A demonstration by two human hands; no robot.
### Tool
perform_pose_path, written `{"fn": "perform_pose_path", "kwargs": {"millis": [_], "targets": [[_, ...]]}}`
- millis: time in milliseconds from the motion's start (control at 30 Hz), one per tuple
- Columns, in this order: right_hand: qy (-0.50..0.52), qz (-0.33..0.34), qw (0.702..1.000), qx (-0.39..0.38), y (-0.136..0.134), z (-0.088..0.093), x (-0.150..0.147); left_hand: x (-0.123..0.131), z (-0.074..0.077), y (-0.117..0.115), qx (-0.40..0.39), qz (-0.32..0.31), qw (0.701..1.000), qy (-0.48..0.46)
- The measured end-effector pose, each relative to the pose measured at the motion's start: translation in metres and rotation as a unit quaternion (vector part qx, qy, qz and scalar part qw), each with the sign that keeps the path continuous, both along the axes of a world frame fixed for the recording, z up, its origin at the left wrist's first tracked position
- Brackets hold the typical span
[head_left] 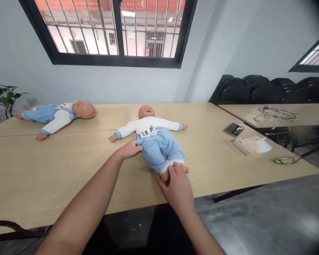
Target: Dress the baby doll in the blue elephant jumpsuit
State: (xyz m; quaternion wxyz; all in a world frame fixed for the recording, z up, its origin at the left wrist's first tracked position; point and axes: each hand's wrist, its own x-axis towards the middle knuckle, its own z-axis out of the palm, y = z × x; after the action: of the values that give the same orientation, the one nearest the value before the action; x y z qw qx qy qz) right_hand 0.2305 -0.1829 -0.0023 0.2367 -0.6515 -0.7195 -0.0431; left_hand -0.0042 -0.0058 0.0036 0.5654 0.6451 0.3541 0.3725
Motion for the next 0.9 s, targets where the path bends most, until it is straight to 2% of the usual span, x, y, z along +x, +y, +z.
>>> {"fn": "perform_pose_path", "kwargs": {"millis": [67, 167, 267, 333, 400, 500, 567, 667, 767, 833, 900], "targets": [[0.033, 0.015, 0.999, -0.006, 0.006, 0.006, -0.002, -0.003, 0.000, 0.003, -0.020, 0.005, 0.999, -0.038], [0.136, 0.028, 0.990, -0.038, 0.009, 0.014, 0.001, -0.005, 0.002, 0.008, -0.042, 0.018, 0.986, -0.157], [0.279, 0.026, 0.958, -0.061, 0.008, 0.018, 0.010, 0.000, 0.005, 0.010, -0.028, 0.050, 0.960, -0.273], [0.373, 0.023, 0.926, -0.059, 0.009, 0.020, 0.016, 0.003, 0.005, 0.010, -0.023, 0.044, 0.953, -0.300], [0.458, 0.014, 0.886, -0.067, 0.011, 0.021, 0.021, 0.002, 0.004, 0.008, -0.038, 0.014, 0.966, -0.256], [0.557, 0.004, 0.826, -0.081, 0.015, 0.020, 0.025, -0.004, 0.002, 0.006, -0.061, -0.029, 0.989, -0.135], [0.587, 0.011, 0.806, -0.079, 0.017, 0.018, 0.027, -0.007, 0.002, 0.005, -0.038, -0.058, 0.997, -0.038], [0.580, 0.010, 0.811, -0.075, 0.016, 0.015, 0.030, -0.007, 0.003, 0.004, 0.069, -0.054, 0.991, 0.106], [0.520, -0.016, 0.853, -0.048, 0.006, 0.015, 0.032, -0.004, 0.000, 0.008, 0.166, 0.048, 0.966, 0.190], [0.462, -0.022, 0.886, -0.024, -0.005, 0.016, 0.034, -0.004, -0.003, 0.015, 0.179, 0.129, 0.950, 0.221], [0.426, -0.010, 0.904, -0.023, -0.018, 0.015, 0.036, -0.006, -0.008, 0.023, 0.165, 0.196, 0.938, 0.236]]}}
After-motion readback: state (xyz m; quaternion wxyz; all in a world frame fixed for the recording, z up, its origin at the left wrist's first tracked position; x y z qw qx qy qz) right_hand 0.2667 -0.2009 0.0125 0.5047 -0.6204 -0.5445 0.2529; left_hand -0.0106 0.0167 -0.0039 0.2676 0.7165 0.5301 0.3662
